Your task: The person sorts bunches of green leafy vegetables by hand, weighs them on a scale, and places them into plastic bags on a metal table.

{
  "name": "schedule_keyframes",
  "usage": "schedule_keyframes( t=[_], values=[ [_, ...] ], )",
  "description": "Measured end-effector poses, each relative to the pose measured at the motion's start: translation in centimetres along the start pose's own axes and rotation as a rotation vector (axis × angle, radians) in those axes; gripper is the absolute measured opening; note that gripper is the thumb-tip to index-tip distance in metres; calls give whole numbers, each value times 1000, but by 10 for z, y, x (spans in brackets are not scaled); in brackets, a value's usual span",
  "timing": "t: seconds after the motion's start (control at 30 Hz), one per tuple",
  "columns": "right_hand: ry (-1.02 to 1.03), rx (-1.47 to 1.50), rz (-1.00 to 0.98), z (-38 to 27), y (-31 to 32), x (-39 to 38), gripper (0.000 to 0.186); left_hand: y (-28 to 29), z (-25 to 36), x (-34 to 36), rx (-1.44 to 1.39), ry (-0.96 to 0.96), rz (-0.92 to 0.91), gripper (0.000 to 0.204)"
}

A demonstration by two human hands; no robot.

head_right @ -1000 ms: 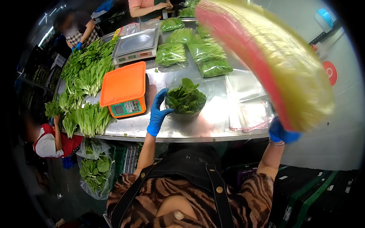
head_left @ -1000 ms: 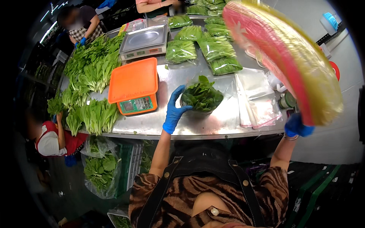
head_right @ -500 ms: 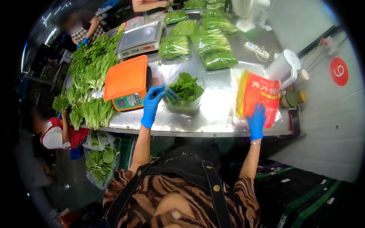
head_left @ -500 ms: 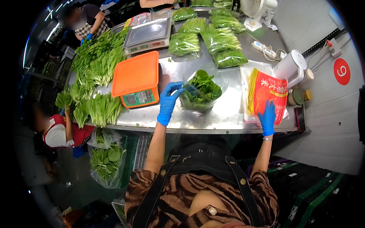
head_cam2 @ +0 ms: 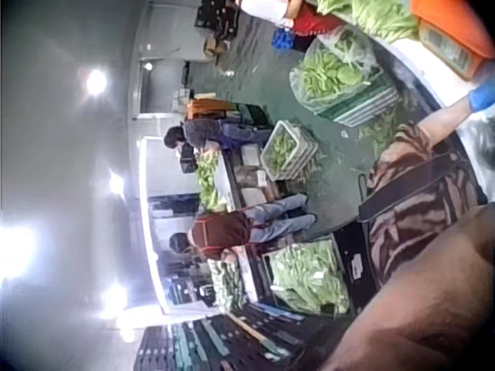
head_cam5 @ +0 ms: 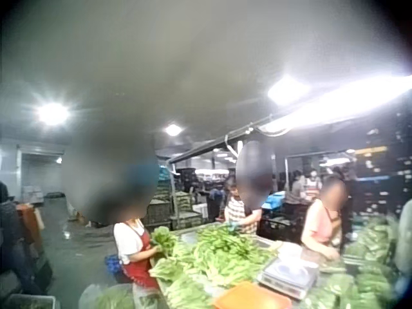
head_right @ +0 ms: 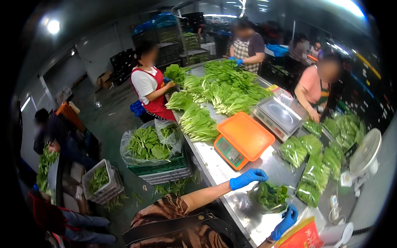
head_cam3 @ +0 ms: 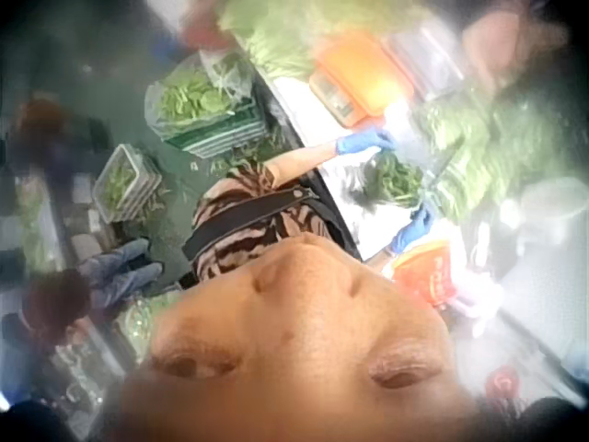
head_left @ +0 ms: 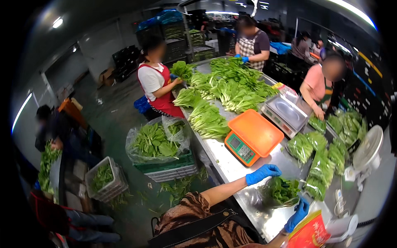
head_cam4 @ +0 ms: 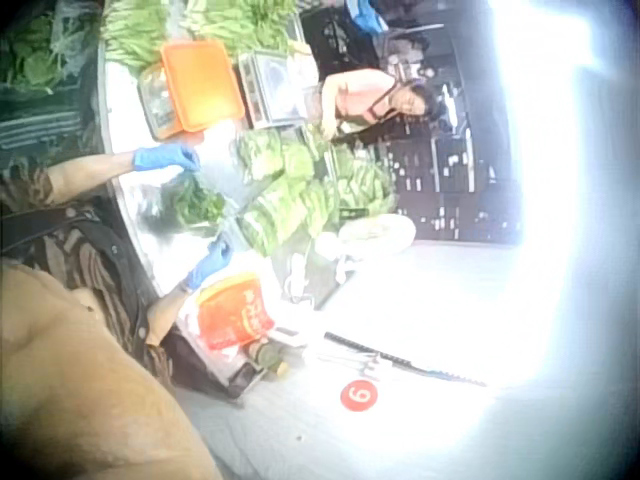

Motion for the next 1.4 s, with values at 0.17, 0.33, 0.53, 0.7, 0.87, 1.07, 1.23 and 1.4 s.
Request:
schedule_keyframes(
  t=[0.17,0.33,0.53,0.7,0.87,1.07,1.23,1.4],
  values=[
    [98,-2,-6,-25,6,-2,8,5,24,-17,-85,-69,-30,9],
    [11,-22,8,-9,12,4,9,31,-9,-26,-64,121,128,8],
    [147,15,76,-46,13,-1,12,4,29,-19,34,-105,44,7],
    [111,128,2,-51,-4,-20,10,-12,42,-42,113,-56,68,12],
    [74,61,16,-40,-1,-23,8,4,16,-55,215,-15,153,13],
    [60,176,54,-16,-7,22,5,14,-19,-11,-198,36,218,14],
    [212,286,-36,-65,-31,55,4,25,60,26,33,-238,227,10],
    [-26,191,-203,41,-9,28,14,35,0,15,138,-186,209,14]
  ],
)
Point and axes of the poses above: each hand's wrist, its own x-axis towards the middle knuckle, its own y-axis out of the back of the hand, z = x × y, the point moved 10 cm from there along x, towards the middle knuckle, and after that the axes turned 4 degrees about x, right-handed, at the moved point
